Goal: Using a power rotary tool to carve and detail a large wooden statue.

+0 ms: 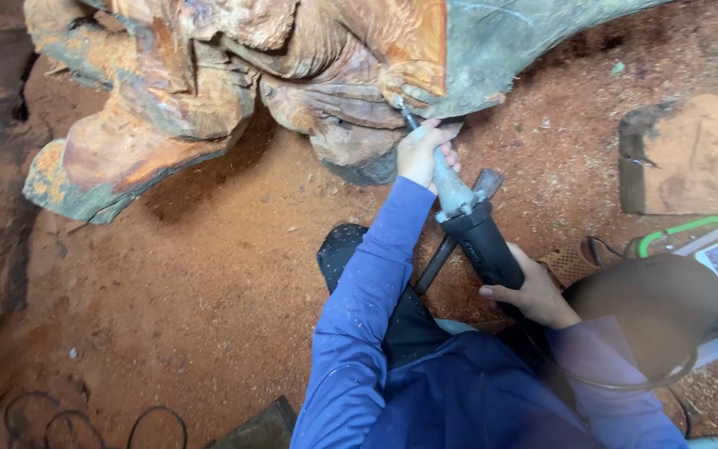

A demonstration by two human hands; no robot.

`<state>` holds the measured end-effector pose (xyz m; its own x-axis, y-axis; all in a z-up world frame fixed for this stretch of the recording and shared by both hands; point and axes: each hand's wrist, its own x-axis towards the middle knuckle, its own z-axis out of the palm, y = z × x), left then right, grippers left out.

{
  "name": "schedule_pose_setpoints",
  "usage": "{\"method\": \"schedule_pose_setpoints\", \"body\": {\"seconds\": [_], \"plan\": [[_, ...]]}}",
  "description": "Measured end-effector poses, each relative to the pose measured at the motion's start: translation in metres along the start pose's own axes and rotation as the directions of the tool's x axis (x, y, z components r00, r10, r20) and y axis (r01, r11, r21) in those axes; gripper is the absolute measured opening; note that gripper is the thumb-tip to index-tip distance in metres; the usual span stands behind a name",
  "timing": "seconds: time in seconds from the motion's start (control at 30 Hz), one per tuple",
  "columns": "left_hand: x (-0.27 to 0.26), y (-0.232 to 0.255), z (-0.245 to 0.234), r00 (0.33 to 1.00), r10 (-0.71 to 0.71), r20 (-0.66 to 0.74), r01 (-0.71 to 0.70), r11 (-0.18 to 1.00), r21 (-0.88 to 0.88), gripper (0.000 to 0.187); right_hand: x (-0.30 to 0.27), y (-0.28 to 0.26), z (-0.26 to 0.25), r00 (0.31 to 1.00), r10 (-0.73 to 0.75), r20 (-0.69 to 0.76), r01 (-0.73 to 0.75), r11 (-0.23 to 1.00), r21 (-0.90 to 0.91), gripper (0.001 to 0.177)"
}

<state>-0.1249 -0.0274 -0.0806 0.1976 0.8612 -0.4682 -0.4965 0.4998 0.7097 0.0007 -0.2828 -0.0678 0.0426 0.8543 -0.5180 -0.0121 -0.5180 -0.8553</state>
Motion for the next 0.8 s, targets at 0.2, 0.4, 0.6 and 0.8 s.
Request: {"method": "schedule_pose_setpoints", "body": {"seconds": [0.2,0.4,0.6,0.8], "plan": [[-0.007,-0.002,0.006,0.998,-0.015,-0.060,0.019,0.997,0.072,0.064,-0.007,0.000,-0.003,0.998,-0.061,-0.011,0.060,0.997,-0.057,0.079],[0.003,-0.020,0.003,0.990,0.027,-0.135,-0.018,0.997,0.070,0.063,0.012,0.020,-0.017,0.993,-0.072,0.090,0.061,0.992,0.113,0.071],[0.003,-0.022,0.014,0.991,0.045,-0.125,-0.045,0.999,0.003,0.051,0.043,0.040,-0.060,0.983,-0.102,0.155,0.111,0.992,-0.054,0.094],[-0.047,0.000,0.032,0.980,0.024,0.199,0.011,0.985,-0.175,0.027,0.028,0.011,-0.072,0.984,-0.152,0.096,0.171,0.955,-0.243,0.099]]}}
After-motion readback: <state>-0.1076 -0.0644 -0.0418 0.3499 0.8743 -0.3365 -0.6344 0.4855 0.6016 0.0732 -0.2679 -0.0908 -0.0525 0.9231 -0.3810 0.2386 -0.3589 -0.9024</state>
